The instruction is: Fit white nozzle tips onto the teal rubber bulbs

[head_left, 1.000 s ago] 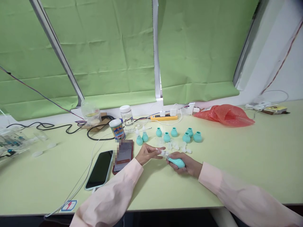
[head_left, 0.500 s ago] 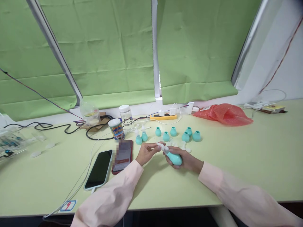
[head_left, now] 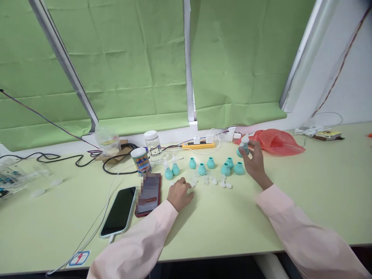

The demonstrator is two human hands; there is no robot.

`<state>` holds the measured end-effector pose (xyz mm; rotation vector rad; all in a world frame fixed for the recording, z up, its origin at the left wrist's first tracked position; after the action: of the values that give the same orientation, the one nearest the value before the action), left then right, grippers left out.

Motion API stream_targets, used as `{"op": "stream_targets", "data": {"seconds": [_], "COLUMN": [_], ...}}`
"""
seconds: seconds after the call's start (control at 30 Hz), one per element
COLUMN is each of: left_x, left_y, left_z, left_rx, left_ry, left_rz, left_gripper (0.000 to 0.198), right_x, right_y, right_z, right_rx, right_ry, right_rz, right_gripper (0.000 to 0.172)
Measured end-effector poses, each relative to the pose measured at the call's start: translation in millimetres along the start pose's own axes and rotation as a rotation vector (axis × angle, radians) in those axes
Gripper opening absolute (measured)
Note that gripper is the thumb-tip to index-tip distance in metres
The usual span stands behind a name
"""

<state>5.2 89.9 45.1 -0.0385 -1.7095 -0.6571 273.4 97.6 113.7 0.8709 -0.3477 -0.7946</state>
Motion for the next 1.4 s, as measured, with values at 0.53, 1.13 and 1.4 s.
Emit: {"op": "stream_targets", "data": {"seconds": [0.53, 1.13, 1.4], "left_x": [-20.0, -18.0, -19.0], "left_y": [1.8, 0.9, -0.6], "left_z": [1.2, -6.1, -0.6], "left_rx": [-0.037, -0.071, -0.038], "left_ry": [-0.052, -0.028, -0.011], "left_rz": [0.109, 0.003, 0.040], "left_gripper": [0.026, 0.028, 0.034], "right_x": [12.1, -72.7, -92.3], "right_y": [-3.7, -107.5, -133.6], "right_z": [-135.2, 57.3, 54.1], "right_rx": [-0.259, 0.685, 0.710], "right_ry": [-0.558, -0.324, -0.552], "right_rz": [0.235, 0.679, 0.826], "right_gripper": [0.030, 0.018, 0.022]}}
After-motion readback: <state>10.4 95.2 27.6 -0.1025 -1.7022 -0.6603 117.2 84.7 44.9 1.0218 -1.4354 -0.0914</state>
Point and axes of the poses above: each hand's wrist, its own y-axis towards the middle knuckle, its own x-axis out of the back of the hand, z = x × y, the point moved 8 cm from there along y, towards the middle knuckle, and after that the axes turned 9 degrees about -z, right-handed, at the moved point
